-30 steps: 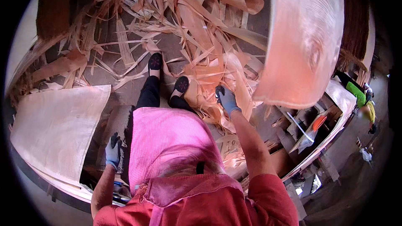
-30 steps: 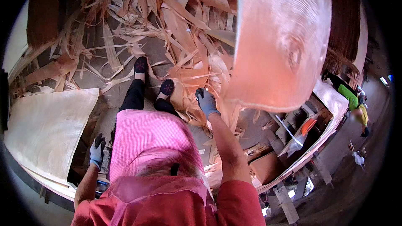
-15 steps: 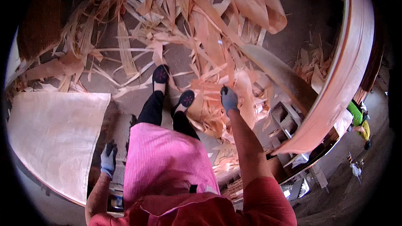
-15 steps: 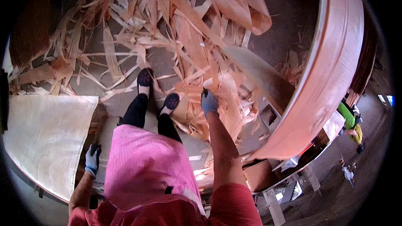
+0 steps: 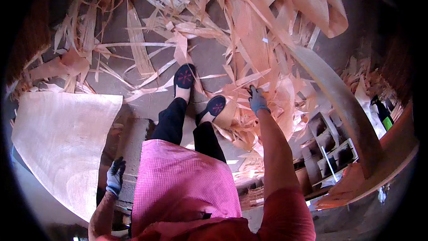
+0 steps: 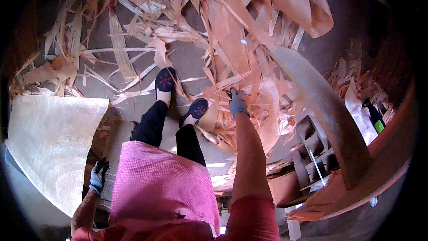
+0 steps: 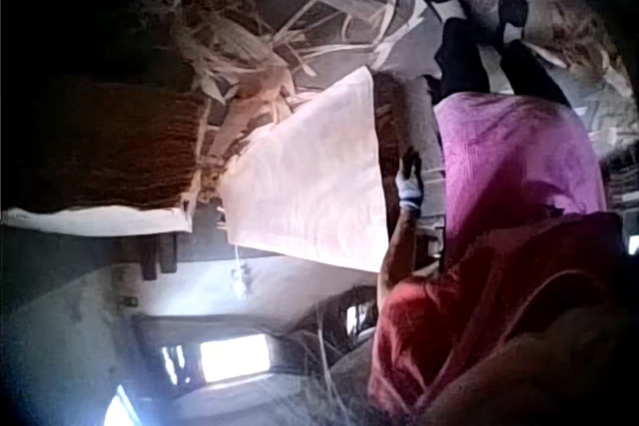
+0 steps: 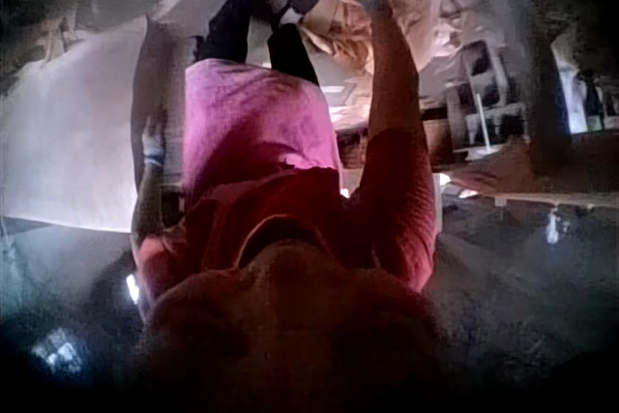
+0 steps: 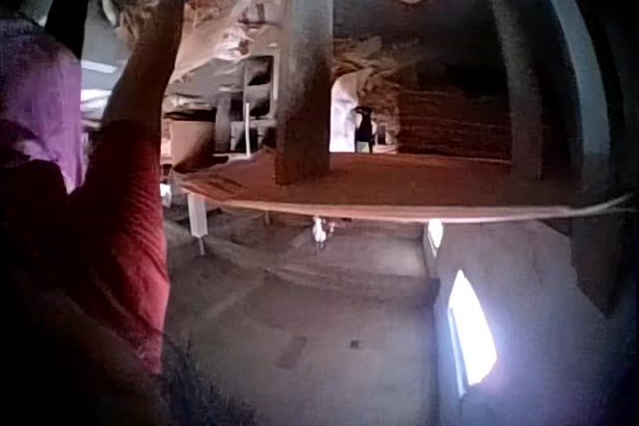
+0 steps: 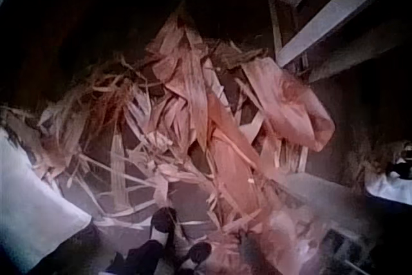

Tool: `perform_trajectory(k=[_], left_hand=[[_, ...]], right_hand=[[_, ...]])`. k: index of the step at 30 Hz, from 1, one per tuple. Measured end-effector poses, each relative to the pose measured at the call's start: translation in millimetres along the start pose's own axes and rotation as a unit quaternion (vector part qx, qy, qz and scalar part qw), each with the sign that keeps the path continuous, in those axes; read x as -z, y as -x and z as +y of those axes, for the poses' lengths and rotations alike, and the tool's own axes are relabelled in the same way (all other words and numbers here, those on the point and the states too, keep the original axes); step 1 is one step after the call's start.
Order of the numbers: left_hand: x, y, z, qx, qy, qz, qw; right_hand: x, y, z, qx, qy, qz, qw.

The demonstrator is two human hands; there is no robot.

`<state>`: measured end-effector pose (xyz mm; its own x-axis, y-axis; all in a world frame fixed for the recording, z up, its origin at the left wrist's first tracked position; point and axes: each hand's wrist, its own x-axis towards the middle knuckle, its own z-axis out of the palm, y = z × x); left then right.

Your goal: The person applies thin wood veneer sheets to a large curved wooden surface, smoothing each sheet by hand and trimming edges with a utility knife. They lift and reposition veneer pieces, align them along seams, and cut excess material to fit the curved form.

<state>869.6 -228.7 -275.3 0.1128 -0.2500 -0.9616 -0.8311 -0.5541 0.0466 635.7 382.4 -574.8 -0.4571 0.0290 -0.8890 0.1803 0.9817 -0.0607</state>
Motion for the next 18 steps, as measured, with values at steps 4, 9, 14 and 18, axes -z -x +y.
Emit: perform_trajectory(k=[4,9,14,18], left_hand=[[10.4,-3.8,4.0,-0.065,-0.115,-0.01,0.991],[-15.8,6.5,8.7,-0.134,-0.187,-0.044,0.972],[-24.3,9.7,-20.0,-0.167,-0.13,-0.03,0.977],[-32.1,31.2,-67.2,-0.195,-0.112,0.003,0.974]], right_hand=[[-31.8,18.1,21.1,0.019,0.026,0.011,0.999],[-23.0,72.7,-5.0,-0.008,0.057,0.036,0.998],[43.8,138.0,-18.1,-0.006,-0.026,0.153,0.988],[108.9,210.9,-26.6,0.059,-0.39,0.178,0.902]])
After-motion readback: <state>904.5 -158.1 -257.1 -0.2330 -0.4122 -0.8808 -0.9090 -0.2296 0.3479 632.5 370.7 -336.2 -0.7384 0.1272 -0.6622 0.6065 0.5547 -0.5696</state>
